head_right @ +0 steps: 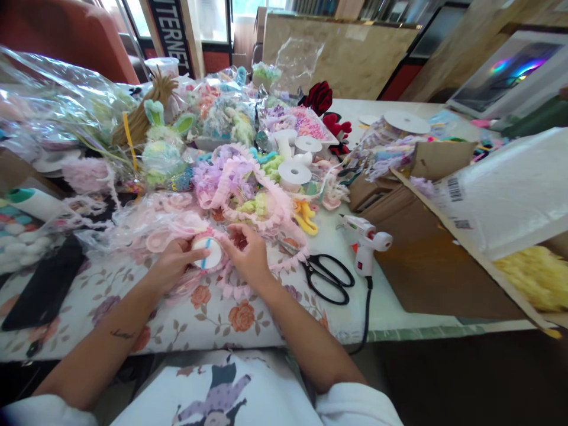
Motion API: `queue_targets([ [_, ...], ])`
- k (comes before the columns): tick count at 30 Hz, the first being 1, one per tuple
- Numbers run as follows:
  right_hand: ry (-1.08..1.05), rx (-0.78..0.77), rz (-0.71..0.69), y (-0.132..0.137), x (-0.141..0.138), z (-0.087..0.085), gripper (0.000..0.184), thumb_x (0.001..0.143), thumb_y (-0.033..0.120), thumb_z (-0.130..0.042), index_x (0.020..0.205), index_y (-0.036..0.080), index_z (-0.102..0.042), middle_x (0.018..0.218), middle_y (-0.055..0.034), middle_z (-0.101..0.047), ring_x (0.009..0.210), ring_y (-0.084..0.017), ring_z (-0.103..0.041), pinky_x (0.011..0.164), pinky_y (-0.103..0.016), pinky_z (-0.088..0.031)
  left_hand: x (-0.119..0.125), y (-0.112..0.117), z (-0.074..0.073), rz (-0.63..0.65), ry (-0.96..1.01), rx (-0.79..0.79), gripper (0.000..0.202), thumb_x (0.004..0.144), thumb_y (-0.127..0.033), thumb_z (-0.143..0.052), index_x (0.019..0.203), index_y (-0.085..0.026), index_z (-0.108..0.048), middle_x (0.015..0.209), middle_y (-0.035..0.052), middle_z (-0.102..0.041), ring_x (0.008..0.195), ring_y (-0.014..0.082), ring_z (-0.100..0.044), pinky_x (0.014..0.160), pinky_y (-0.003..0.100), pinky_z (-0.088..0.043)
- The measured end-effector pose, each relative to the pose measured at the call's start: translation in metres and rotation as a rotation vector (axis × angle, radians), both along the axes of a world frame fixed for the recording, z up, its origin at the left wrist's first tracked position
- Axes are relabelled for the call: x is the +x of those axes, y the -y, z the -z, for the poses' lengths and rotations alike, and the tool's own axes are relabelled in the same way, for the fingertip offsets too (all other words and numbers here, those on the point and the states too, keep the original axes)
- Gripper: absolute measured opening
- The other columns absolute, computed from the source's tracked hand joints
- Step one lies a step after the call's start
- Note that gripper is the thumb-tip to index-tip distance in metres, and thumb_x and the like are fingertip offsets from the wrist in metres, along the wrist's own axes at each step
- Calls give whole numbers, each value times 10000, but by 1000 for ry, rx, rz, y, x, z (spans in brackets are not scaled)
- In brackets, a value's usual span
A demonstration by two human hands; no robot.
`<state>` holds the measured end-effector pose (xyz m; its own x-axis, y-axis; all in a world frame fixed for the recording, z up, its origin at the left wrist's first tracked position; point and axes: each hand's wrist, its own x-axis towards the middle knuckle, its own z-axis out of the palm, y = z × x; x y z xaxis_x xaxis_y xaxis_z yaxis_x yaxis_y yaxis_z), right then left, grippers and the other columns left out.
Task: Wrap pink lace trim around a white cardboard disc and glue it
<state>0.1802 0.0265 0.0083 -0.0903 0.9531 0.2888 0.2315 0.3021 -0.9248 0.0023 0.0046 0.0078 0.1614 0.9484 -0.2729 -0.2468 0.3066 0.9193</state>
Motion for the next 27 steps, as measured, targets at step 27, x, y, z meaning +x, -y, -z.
queue_targets([
  [27,-75,-102,-64,-7,5,0,194,742,343,-683,701,170,-605,627,6,-594,539,-109,-506,508,-225,-417,1,0,-1,3,3,2,357,612,-290,-834,903,-106,-739,795,75,-748,699,186,-690,656,245,-557],
])
